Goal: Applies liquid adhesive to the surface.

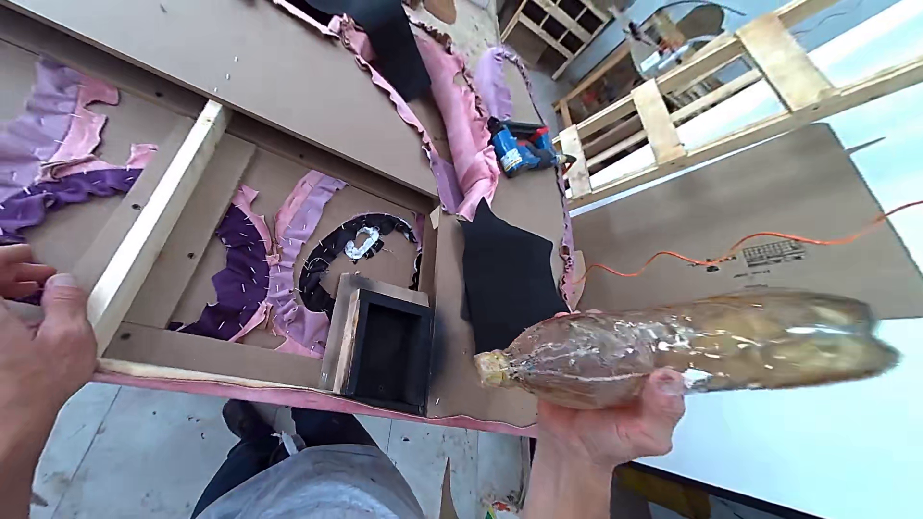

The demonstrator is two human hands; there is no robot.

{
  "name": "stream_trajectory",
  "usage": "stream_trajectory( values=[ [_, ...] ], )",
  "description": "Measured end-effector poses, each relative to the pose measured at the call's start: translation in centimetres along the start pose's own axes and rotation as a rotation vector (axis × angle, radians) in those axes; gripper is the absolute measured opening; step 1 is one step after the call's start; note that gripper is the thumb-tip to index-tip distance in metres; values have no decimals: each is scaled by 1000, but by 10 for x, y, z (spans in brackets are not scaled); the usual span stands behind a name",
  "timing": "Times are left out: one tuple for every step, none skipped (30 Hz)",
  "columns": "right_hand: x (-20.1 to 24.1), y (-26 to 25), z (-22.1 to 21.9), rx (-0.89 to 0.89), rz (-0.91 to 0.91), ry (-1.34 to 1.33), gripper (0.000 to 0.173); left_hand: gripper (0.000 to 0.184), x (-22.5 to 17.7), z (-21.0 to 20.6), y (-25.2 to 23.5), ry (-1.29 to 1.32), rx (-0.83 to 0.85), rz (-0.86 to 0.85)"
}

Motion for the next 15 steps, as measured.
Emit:
stream_trajectory(
  values=[
    [3,-1,1,25,33,25,31,55,0,0,0,5,12,22],
    [6,-2,2,42,64,42,31,55,1,0,0,10,27,55],
    [9,-3,4,46,93,59,34,54,2,0,0,15,39,87],
    [11,-3,6,40,118,77,37,54,4,0,0,16,47,107],
    [12,-3,7,41,135,94,41,54,4,0,1,13,54,122],
    [13,-3,8,51,143,115,44,53,3,1,1,6,64,132],
    [14,-3,8,54,147,132,45,52,1,3,2,-5,70,144],
    [14,-4,8,50,148,148,47,52,0,4,1,-16,72,150],
    [14,-4,8,42,147,160,48,51,0,4,1,-27,68,145],
    [14,-4,8,39,145,169,52,51,1,4,1,-38,59,134],
    [15,-3,8,40,144,173,55,50,3,4,1,-47,49,120],
    [16,-3,8,43,144,173,56,50,4,4,1,-53,41,105],
    [17,-3,7,44,145,175,57,49,4,4,0,-55,33,93],
    [18,-2,7,43,147,179,56,49,5,3,0,-55,28,85],
    [19,-1,7,39,149,185,56,49,6,2,0,-54,23,83]
  ],
)
Point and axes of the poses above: each hand's wrist, its own y-axis away from the middle knuckle, its own z-axis out of the back of the hand, x = y × z, the point moved 3 cm from there along -y, towards the middle knuckle, and after that the axes turned 2 degrees about y, right-handed, at the moved point
